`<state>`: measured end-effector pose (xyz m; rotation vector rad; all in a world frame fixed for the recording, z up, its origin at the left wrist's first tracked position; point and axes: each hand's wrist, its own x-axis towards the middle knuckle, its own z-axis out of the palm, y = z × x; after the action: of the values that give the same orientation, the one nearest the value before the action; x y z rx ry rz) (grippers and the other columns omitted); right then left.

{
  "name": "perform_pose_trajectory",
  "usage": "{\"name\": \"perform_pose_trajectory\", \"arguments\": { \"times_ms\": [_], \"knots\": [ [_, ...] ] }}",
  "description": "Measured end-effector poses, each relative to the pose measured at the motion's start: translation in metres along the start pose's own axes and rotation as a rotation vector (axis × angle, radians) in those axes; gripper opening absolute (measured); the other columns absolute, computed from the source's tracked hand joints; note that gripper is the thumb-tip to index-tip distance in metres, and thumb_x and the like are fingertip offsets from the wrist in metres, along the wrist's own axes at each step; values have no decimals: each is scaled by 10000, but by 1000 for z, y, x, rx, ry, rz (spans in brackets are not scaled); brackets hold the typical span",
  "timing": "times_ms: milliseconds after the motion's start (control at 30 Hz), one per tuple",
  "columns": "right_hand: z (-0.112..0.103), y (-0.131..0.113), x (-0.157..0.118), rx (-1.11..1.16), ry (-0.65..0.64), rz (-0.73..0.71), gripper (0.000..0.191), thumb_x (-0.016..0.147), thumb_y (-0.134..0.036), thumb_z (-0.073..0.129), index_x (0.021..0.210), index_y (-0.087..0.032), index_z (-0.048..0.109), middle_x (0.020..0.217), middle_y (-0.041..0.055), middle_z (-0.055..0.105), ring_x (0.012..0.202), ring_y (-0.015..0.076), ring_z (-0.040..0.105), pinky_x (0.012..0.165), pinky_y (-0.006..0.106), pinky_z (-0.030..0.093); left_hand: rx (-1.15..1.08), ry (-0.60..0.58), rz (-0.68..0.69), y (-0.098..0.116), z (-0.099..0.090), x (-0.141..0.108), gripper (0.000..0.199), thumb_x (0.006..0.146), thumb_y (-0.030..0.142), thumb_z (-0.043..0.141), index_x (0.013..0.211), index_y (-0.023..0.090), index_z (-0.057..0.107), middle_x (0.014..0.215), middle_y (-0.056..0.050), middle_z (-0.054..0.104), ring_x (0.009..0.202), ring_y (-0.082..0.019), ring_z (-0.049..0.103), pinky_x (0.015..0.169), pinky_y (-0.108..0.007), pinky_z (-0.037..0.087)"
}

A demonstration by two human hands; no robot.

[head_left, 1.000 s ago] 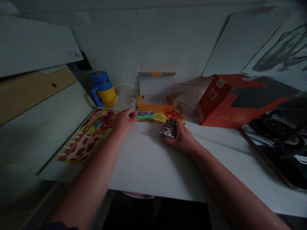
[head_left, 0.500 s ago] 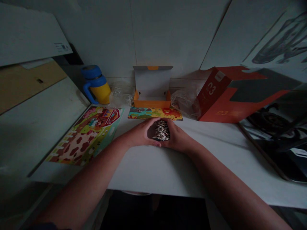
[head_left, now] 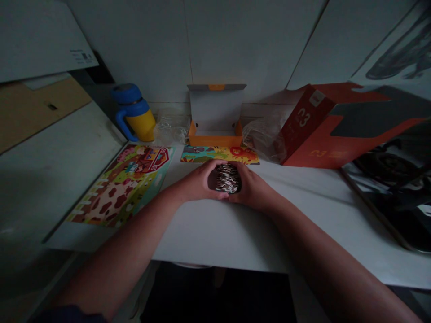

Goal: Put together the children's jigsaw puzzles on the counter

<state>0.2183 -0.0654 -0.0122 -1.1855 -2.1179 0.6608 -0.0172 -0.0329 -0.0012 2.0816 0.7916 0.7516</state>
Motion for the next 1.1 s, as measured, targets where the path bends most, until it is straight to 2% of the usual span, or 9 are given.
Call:
{"name": "perform_pose_trajectory", "arguments": {
  "times_ms": [233, 400, 467, 533, 600, 700, 800, 933, 1100],
  "knots": [
    [-8, -12, 1, 174, -18, 74, 951, 728, -575, 888, 1505, -197, 488, 1425, 173, 650, 1239, 354, 657, 1037, 483, 527, -236, -16, -44, 0, -2, 1, 816, 748, 440, 892, 1441, 238, 511, 1448, -155, 608, 1316, -325, 617, 1108, -475, 499],
    [-7, -14, 1, 351, -19, 217, 781, 851, -641, 781, 1447, -197, 539, 1319, 137, 706, 1127, 310, 691, 961, 440, 558, -363, 13, -120, 2, 0, 4, 661, 901, 662, 680, 1365, 210, 544, 1280, -141, 687, 1248, -301, 646, 1024, -421, 526],
    [-8, -14, 2, 394, -12, 259, 712, 888, -664, 731, 1398, -191, 576, 1268, 123, 727, 1100, 302, 689, 962, 441, 551, -362, 11, -111, 4, 0, 5, 686, 907, 746, 601, 1325, 204, 559, 1219, -134, 699, 1227, -296, 646, 1025, -422, 520],
    [-10, -13, 3, 461, 7, 275, 655, 914, -672, 696, 1349, -190, 611, 1257, 113, 735, 1108, 299, 681, 976, 441, 542, -374, 7, -81, 3, 2, 5, 716, 878, 778, 611, 1316, 214, 560, 1236, -134, 689, 1214, -295, 648, 1028, -428, 520],
    [-12, -12, 3, 551, 18, 284, 615, 924, -662, 689, 1314, -189, 636, 1268, 109, 737, 1128, 299, 678, 998, 439, 536, -365, -3, -64, 0, 4, 4, 762, 821, 736, 724, 1369, 243, 530, 1339, -146, 650, 1222, -304, 652, 1024, -438, 531],
    [-11, -12, 4, 688, 18, 288, 555, 927, -620, 712, 1276, -192, 663, 1266, 101, 745, 1141, 294, 683, 1041, 439, 523, -219, 39, -61, -2, 10, 3, 1017, 663, 586, 930, 1494, 276, 432, 1502, -183, 550, 1297, -354, 623, 1066, -494, 524],
    [-7, -13, 4, 799, -14, 291, 509, 930, -598, 718, 1247, -202, 678, 1234, 96, 753, 1104, 291, 701, 1022, 446, 542, -102, 101, 14, 0, 15, 5, 1161, 569, 513, 998, 1531, 259, 401, 1523, -208, 531, 1379, -396, 566, 1153, -565, 463],
    [-2, -18, 4, 850, -103, 289, 500, 932, -599, 712, 1226, -195, 694, 1218, 108, 755, 1092, 295, 707, 1006, 459, 558, -130, 136, 121, 11, 17, 6, 1083, 567, 475, 1009, 1485, 281, 466, 1520, -176, 555, 1430, -383, 531, 1204, -559, 424],
    [-5, -28, 5, 797, -164, 277, 542, 923, -607, 719, 1273, -194, 704, 1279, 111, 743, 1153, 297, 683, 1043, 466, 544, -308, 120, 79, 21, 18, 3, 954, 583, 397, 1016, 1397, 273, 534, 1448, -154, 620, 1342, -348, 612, 1143, -507, 488]
  ]
}}
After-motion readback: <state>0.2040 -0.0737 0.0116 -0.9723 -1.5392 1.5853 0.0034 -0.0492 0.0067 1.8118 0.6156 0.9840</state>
